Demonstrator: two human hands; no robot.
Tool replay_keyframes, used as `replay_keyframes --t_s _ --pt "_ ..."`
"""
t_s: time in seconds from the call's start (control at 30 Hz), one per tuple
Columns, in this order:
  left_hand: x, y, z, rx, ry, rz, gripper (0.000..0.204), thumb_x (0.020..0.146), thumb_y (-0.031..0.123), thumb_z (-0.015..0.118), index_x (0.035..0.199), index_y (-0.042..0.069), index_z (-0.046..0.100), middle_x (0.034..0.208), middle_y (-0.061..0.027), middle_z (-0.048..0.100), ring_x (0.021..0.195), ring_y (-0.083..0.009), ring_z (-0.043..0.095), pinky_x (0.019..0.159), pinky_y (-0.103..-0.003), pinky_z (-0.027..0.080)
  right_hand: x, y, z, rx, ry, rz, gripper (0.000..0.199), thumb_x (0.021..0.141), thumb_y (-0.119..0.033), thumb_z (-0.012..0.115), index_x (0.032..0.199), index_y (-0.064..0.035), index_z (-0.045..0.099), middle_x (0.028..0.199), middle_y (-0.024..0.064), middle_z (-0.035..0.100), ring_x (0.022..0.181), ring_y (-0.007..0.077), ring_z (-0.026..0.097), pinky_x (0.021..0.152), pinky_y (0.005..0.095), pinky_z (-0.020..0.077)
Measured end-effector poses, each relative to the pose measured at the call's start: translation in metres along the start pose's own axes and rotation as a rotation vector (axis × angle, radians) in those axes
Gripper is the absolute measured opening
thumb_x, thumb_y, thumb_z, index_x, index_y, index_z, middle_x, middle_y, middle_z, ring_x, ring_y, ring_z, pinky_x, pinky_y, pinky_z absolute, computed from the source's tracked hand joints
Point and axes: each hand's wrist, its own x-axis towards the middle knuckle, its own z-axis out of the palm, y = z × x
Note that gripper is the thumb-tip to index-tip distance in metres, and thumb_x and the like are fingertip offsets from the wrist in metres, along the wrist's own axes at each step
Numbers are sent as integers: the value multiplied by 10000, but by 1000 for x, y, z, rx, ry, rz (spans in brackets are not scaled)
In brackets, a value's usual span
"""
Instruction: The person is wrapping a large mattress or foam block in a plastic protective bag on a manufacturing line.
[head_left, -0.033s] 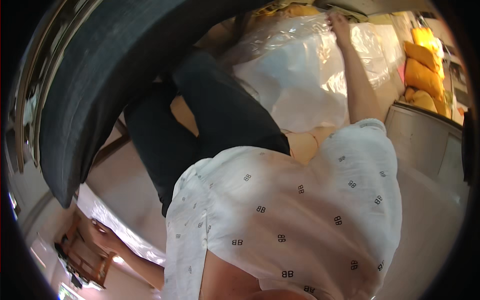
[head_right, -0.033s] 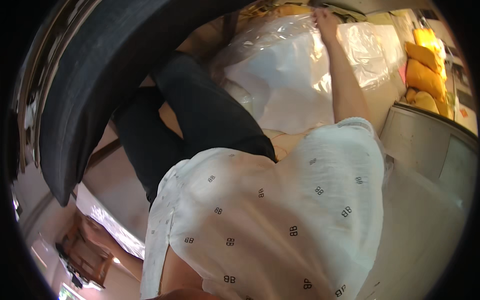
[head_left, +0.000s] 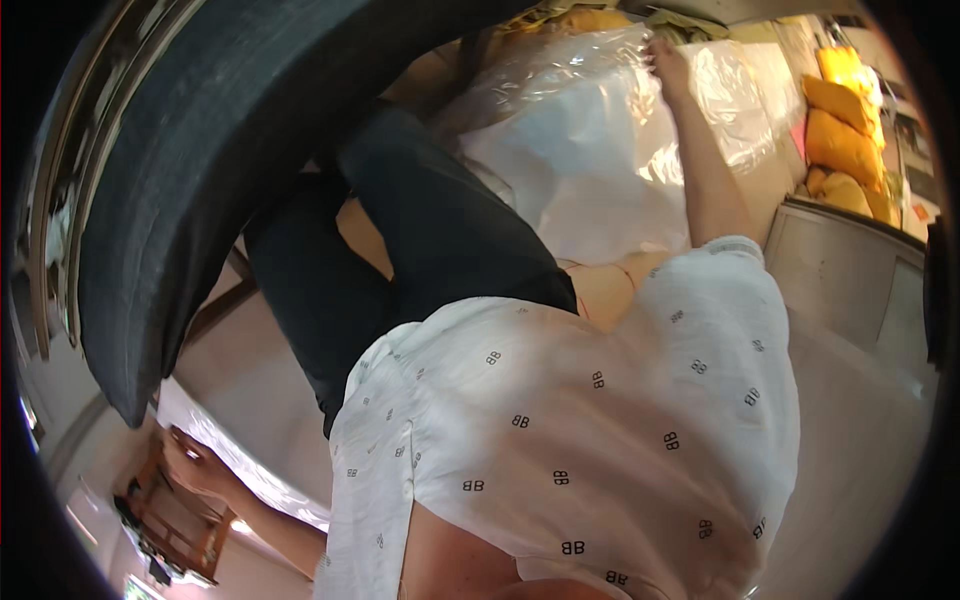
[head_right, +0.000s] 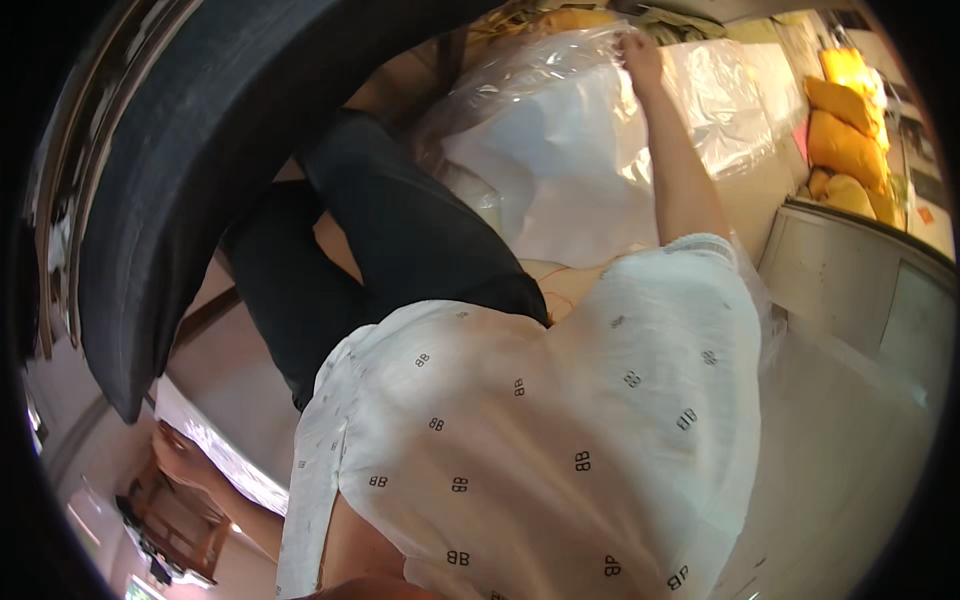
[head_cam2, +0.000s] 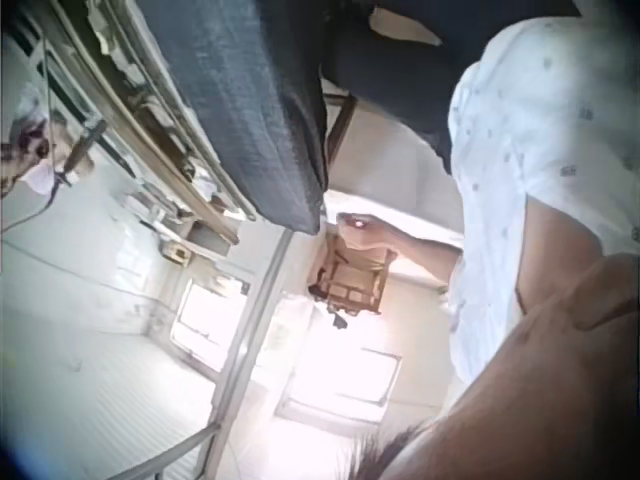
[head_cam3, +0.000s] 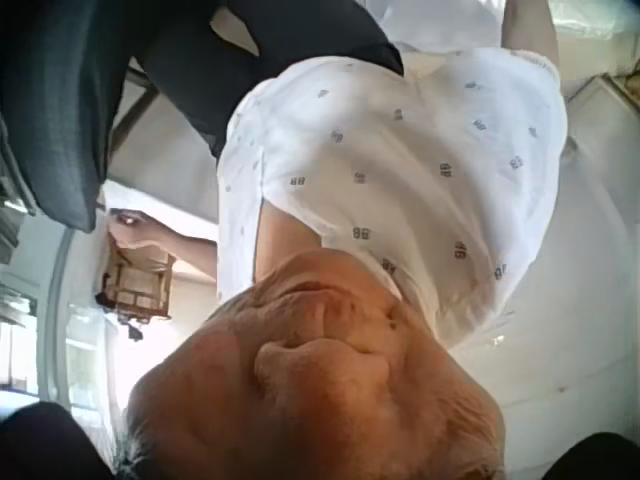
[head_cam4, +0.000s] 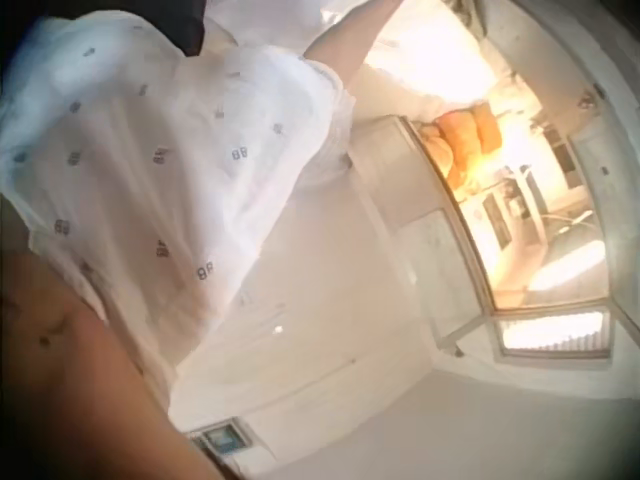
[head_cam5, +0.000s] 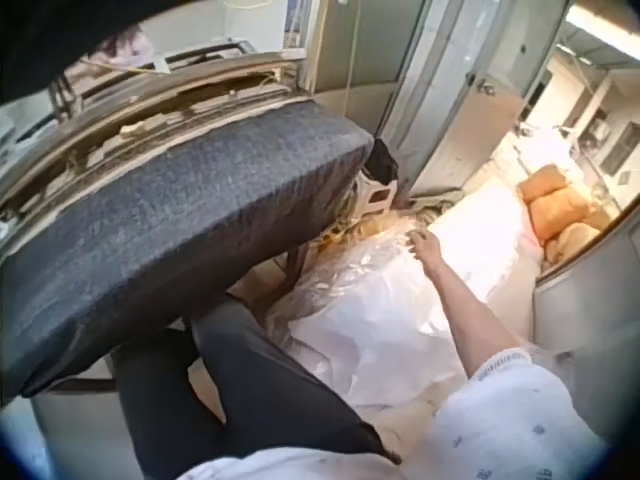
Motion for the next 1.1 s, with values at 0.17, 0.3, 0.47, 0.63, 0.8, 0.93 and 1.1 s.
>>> replay_keyframes --t_s 0.17,0.3,0.47,0.63,0.8,0.93,1.1 --pt "144 88 3 -240 305 281 133 828 63 602 954 45 642 855 -72 650 659 -192 597 590 -282 447 -31 120 46 174 141 537 172 782 -183 554 730 -19 552 592 75 527 434 153 480 400 249 404" --pt "195 142 42 -447 200 199 170 839 60 583 1001 26 623 943 -76 653 786 -165 624 677 -255 469 -38 168 48 -577 375 559 506 750 -457 598 692 45 589 570 143 595 554 265 611 593 366 489" --pt "243 153 82 -926 -75 -118 226 881 140 550 1035 -24 573 952 -62 597 857 -108 540 803 -227 421 -60 146 69 -565 221 726 486 758 -401 608 999 13 524 1021 211 589 975 332 568 836 389 447" --pt "256 146 107 -938 -76 -90 209 884 140 546 1011 -22 581 942 -51 591 862 -111 536 812 -225 419 -98 163 39 480 195 647 162 841 -179 515 889 -38 579 850 95 634 797 211 613 703 334 496" --pt "262 135 104 -990 -41 -73 204 882 142 550 1007 -15 588 928 -44 594 852 -103 536 798 -215 423 -139 158 -39 782 584 364 104 829 -84 475 888 -45 551 722 26 559 624 114 532 551 232 461" --pt "262 195 65 -1126 129 -34 188 877 139 558 989 -7 599 904 -37 601 829 -82 543 766 -203 442 -146 137 -127 775 975 242 94 821 -97 469 888 -67 528 710 1 483 556 86 430 480 221 370" --pt "228 328 -26 -1393 -28 129 132 862 53 550 973 -10 587 921 -44 582 819 -102 547 729 -232 468 -116 32 -52 428 440 -62 128 892 -195 441 899 -80 496 778 -3 464 706 94 445 562 225 398"
